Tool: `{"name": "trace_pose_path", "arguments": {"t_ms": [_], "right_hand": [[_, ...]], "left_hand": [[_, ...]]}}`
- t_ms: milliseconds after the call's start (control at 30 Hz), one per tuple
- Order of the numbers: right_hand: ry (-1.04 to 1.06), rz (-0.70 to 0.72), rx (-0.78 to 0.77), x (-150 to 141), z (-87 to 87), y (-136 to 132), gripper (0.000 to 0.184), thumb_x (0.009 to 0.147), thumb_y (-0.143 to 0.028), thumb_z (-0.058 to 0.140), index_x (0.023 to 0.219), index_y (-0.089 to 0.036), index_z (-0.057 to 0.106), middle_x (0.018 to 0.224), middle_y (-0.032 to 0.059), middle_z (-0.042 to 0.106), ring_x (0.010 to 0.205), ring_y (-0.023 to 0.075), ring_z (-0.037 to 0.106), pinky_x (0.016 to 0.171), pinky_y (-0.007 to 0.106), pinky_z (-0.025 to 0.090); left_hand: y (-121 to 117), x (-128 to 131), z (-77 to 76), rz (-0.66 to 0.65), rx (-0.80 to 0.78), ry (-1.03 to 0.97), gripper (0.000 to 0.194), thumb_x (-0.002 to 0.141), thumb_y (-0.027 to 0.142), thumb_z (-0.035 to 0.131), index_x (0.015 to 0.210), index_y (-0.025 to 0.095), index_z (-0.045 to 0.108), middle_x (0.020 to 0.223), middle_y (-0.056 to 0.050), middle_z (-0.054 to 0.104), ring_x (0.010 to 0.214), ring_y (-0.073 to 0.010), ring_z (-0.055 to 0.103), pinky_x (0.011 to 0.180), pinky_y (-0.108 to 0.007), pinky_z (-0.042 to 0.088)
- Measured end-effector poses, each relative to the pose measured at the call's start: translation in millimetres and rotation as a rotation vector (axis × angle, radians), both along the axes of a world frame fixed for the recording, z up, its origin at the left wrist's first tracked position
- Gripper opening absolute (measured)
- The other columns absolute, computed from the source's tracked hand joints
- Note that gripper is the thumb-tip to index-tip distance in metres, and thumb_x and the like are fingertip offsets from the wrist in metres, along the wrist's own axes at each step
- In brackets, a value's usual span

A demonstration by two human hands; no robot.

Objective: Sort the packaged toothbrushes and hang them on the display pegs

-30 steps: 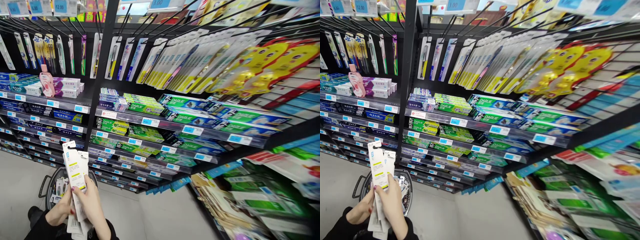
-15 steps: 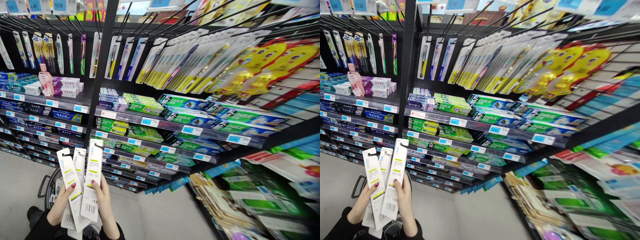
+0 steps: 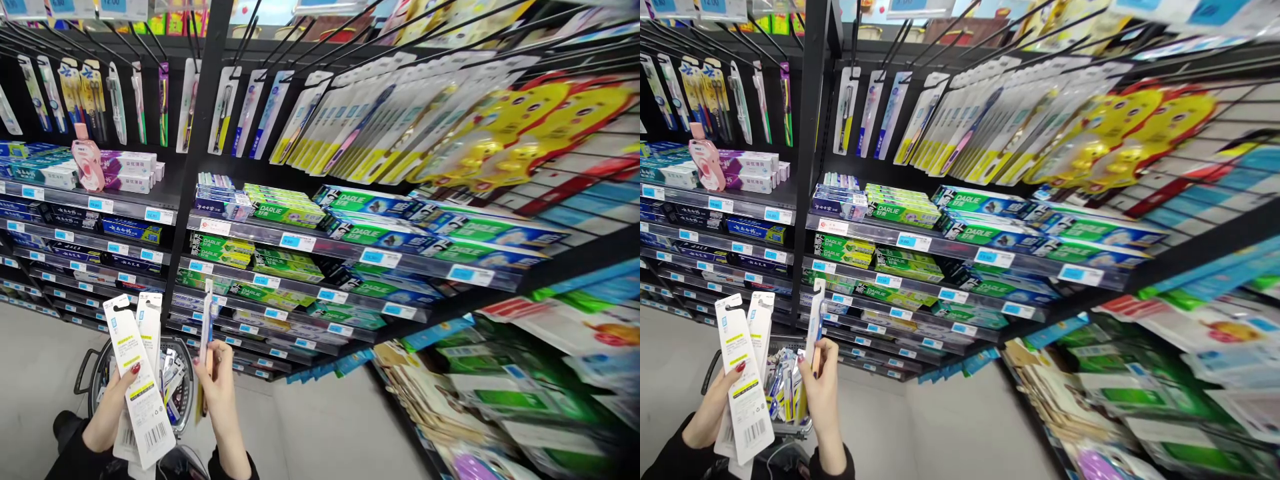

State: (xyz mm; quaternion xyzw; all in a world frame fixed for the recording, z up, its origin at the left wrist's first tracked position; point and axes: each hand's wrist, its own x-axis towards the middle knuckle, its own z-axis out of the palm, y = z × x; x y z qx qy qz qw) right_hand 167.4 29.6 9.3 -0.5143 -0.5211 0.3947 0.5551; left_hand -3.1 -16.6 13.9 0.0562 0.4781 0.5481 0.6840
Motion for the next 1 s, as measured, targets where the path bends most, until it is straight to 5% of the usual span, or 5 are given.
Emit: {"name": "trace_pose_path", "arguments": {"t_ms": [200, 333, 667, 800, 1000], "right_hand": [[-0.322, -0.084, 0.047, 1.9, 5.2, -4.4, 0.019, 0.076, -0.022, 0.051, 0.095, -0.021, 0.050, 0.090, 0.0043, 0.054, 0.084, 0.0204, 0.053, 0.073, 0.033, 0.041], [-0.313, -0.095, 0.063, 2.7, 7.9, -5.8, 0.018, 0.078, -0.026, 0.050, 0.095, -0.021, 0.052, 0.091, 0.0052, 0.054, 0.086, 0.0212, 0.053, 0.074, 0.033, 0.041], [0.822, 0.101, -0.334, 10.4, 13.8, 12.6, 0.016, 0.077, -0.027, 0.055, 0.091, -0.023, 0.049, 0.073, -0.0006, 0.051, 0.047, 0.0077, 0.042, 0.042, 0.021, 0.038], [1.034, 0.268, -0.245, 21.1, 11.8, 22.0, 0.008, 0.079, -0.020, 0.047, 0.083, -0.020, 0.054, 0.072, -0.0003, 0.048, 0.041, 0.0057, 0.032, 0.035, 0.018, 0.032], [1.176, 0.286, -0.208, 22.7, 9.0, 19.6, 0.014, 0.084, -0.021, 0.042, 0.089, -0.020, 0.055, 0.081, 0.0014, 0.049, 0.036, 0.0030, 0.026, 0.029, 0.016, 0.024]], "left_hand": [[-0.6, -0.4, -4.1, -0.010, 0.009, 0.045, 0.079, 0.068, 0.032, 0.066, 0.135, 0.024, 0.025, 0.103, -0.011, 0.066, 0.084, -0.0301, 0.064, 0.075, -0.044, 0.050], [-0.8, -1.0, -3.8, -0.040, 0.003, 0.048, 0.080, 0.069, 0.034, 0.065, 0.136, 0.024, 0.023, 0.100, -0.010, 0.067, 0.082, -0.0304, 0.064, 0.073, -0.044, 0.050], [-2.1, -1.4, -5.4, -0.066, -0.025, 0.087, 0.075, 0.070, 0.034, 0.064, 0.134, 0.025, 0.027, 0.114, -0.013, 0.060, 0.097, -0.0328, 0.059, 0.078, -0.045, 0.048], [-3.5, -0.5, -5.9, -0.075, -0.030, 0.066, 0.077, 0.069, 0.035, 0.065, 0.134, 0.024, 0.026, 0.111, -0.013, 0.062, 0.094, -0.0331, 0.060, 0.078, -0.046, 0.048], [-4.9, -3.1, -4.2, -0.103, -0.001, 0.050, 0.078, 0.067, 0.033, 0.066, 0.133, 0.017, 0.028, 0.100, -0.014, 0.066, 0.090, -0.0343, 0.061, 0.076, -0.047, 0.048]]}}
